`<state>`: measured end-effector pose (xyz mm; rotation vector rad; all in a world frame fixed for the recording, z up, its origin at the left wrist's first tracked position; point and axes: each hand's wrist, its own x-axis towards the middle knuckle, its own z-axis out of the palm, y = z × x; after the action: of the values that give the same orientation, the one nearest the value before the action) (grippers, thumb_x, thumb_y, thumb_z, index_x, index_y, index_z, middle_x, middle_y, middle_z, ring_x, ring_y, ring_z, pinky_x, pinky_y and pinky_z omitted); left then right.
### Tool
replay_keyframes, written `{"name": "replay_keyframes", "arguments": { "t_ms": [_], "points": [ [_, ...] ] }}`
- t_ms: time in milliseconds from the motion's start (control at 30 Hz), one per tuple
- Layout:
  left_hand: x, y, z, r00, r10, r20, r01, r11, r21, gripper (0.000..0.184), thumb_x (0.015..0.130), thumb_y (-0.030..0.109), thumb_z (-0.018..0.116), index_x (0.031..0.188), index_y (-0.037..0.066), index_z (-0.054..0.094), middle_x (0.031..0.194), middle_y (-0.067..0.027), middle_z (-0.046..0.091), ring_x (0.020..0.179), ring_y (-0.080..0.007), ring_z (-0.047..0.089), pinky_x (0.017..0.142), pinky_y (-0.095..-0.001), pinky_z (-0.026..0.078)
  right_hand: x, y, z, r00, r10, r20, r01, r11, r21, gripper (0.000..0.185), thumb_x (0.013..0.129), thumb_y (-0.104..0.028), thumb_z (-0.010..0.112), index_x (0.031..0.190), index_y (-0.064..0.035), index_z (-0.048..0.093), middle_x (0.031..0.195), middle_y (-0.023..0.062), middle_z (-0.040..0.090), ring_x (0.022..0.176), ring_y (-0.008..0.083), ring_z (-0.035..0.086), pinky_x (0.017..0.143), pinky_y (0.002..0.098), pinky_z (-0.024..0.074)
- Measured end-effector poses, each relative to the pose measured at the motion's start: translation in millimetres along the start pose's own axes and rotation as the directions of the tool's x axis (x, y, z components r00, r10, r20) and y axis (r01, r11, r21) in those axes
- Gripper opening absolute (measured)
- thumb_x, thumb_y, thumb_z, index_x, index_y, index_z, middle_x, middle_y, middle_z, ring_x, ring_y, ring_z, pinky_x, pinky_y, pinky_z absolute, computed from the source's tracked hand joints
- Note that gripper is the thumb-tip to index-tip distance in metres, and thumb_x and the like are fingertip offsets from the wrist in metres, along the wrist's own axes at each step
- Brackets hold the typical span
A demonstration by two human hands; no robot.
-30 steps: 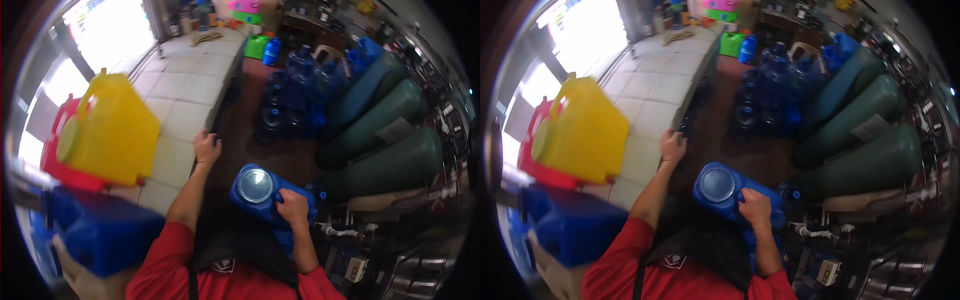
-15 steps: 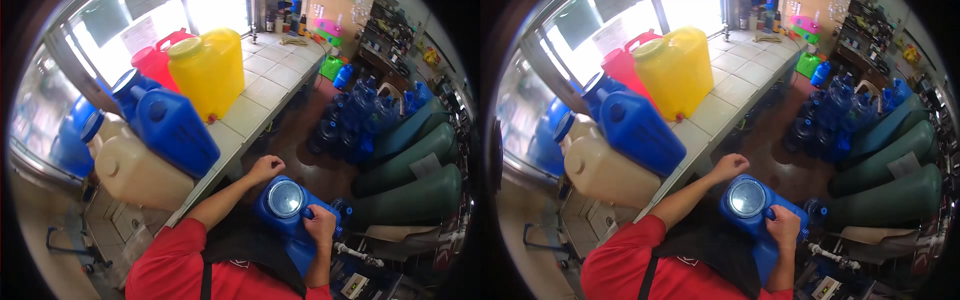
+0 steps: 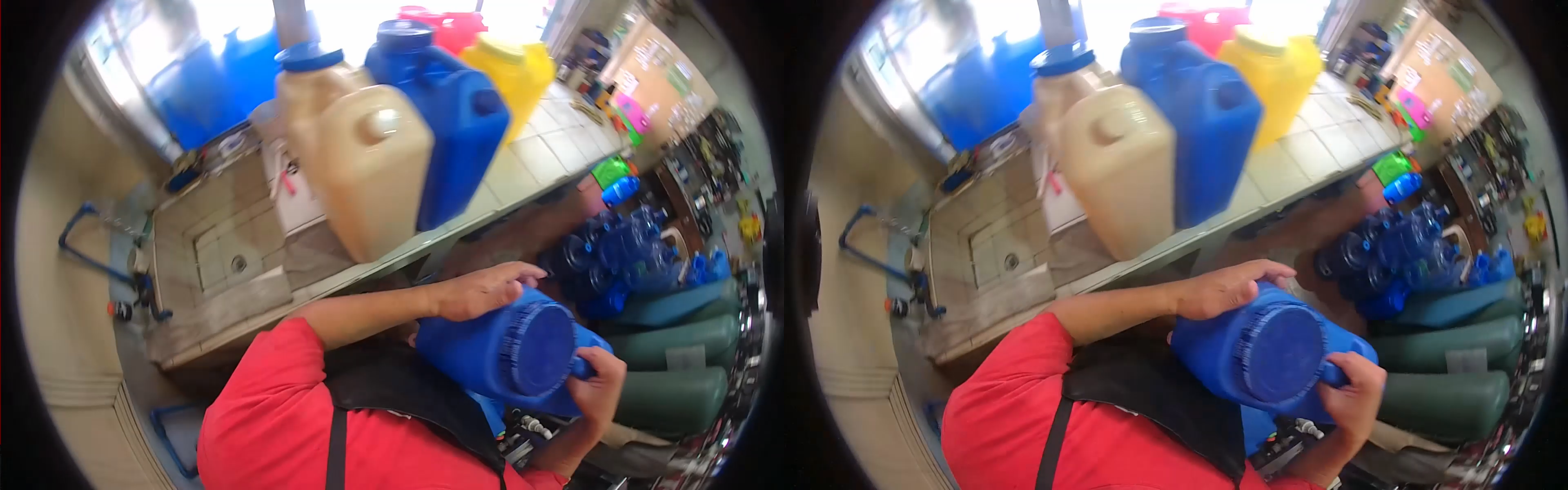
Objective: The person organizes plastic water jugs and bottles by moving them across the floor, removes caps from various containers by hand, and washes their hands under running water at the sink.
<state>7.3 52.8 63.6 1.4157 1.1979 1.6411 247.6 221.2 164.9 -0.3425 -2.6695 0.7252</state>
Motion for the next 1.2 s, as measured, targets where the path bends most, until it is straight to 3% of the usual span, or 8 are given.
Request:
{"name": "replay_keyframes", "arguments": {
  "t_ms": [167,333,467,567,733,900,967,1200],
  "points": [
    [-85.0,118.0,-43.6,0.946,0.296,-0.130,-0.263,0.940,0.218,0.082,0.096,0.066,0.043,0.147,0.001,0.035,0.133,-0.0217,0.048,0.127,-0.0321,0.048,0.109,-0.0399,0.036,28.8,-104.0,2.4,0.993,-0.089,0.078,0.084,0.994,0.069,0.023,0.061,-0.002,0.076,0.080,0.0007,0.065,0.073,0.0027,0.063,0.067,0.0159,0.059,0.067,0.0292,0.0470],
    [-181.8,204.3,-100.3,0.903,0.348,-0.253,-0.200,0.860,0.470,0.077,0.096,0.064,0.046,0.138,0.000,0.046,0.127,-0.0206,0.054,0.119,-0.0346,0.055,0.103,-0.0400,0.042,33.1,-243.0,99.6,0.841,-0.111,-0.530,0.185,0.979,0.090,0.022,0.076,-0.005,0.074,0.094,0.0019,0.064,0.091,0.0047,0.064,0.084,0.0158,0.058,0.081,0.0281,0.0462],
    [-253.9,260.2,-150.5,0.850,0.388,-0.355,-0.150,0.825,0.544,0.058,0.100,0.054,0.046,0.125,0.003,0.057,0.115,-0.0194,0.060,0.107,-0.0346,0.060,0.096,-0.0427,0.046,68.2,-322.8,129.7,0.968,-0.123,-0.219,0.181,0.945,0.271,0.018,0.066,-0.002,0.074,0.083,0.0017,0.070,0.080,0.0038,0.067,0.075,0.0133,0.062,0.075,0.0265,0.0492],
    [-375.6,275.1,-218.1,0.669,0.070,-0.740,0.579,0.576,0.578,0.050,0.109,0.039,0.026,0.134,0.005,0.053,0.131,-0.0120,0.056,0.119,-0.0236,0.052,0.106,-0.0388,0.040,101.4,-343.6,171.1,0.947,-0.321,-0.002,0.284,0.837,0.468,0.029,0.064,-0.003,0.071,0.094,-0.0030,0.071,0.084,0.0064,0.069,0.077,0.0142,0.066,0.072,0.0290,0.0524],
    [-272.5,281.8,-188.3,0.760,0.202,-0.617,0.267,0.769,0.581,0.060,0.106,0.048,0.030,0.142,0.002,0.043,0.141,-0.0149,0.047,0.130,-0.0281,0.044,0.111,-0.0425,0.033,164.4,-415.8,287.6,0.773,-0.586,-0.245,0.631,0.668,0.394,0.023,0.062,-0.017,0.070,0.084,-0.0099,0.070,0.077,0.0149,0.067,0.075,0.0364,0.067,0.065,0.0450,0.0525],
    [-527.7,327.4,-296.2,0.545,0.317,-0.777,0.225,0.837,0.499,0.074,0.103,0.056,0.034,0.151,-0.001,0.032,0.151,-0.0177,0.038,0.140,-0.0325,0.036,0.117,-0.0461,0.025,195.8,-475.7,412.9,0.712,-0.699,-0.061,0.672,0.654,0.346,0.025,0.057,-0.026,0.073,0.078,-0.0130,0.070,0.079,0.0128,0.069,0.079,0.0357,0.069,0.066,0.0487,0.0539],
    [-578.0,305.8,-309.9,0.651,0.392,-0.650,0.486,0.443,0.754,0.075,0.101,0.057,0.040,0.151,0.000,0.033,0.150,-0.0202,0.040,0.136,-0.0318,0.041,0.115,-0.0459,0.029,184.9,-496.7,462.3,0.666,-0.746,-0.015,0.713,0.630,0.306,0.026,0.056,-0.026,0.073,0.078,-0.0142,0.071,0.078,0.0120,0.070,0.078,0.0346,0.069,0.066,0.0471,0.0538],
    [-584.2,189.5,-274.1,0.379,0.102,-0.920,0.925,-0.025,0.378,0.085,0.086,0.049,0.072,0.149,0.003,0.038,0.143,-0.0267,0.045,0.134,-0.0392,0.042,0.111,-0.0468,0.034,144.7,-488.1,605.2,0.616,-0.761,0.205,0.737,0.648,0.192,0.017,0.060,-0.018,0.073,0.075,-0.0115,0.074,0.082,0.0106,0.073,0.082,0.0299,0.071,0.067,0.0450,0.0544]
  ]
}}
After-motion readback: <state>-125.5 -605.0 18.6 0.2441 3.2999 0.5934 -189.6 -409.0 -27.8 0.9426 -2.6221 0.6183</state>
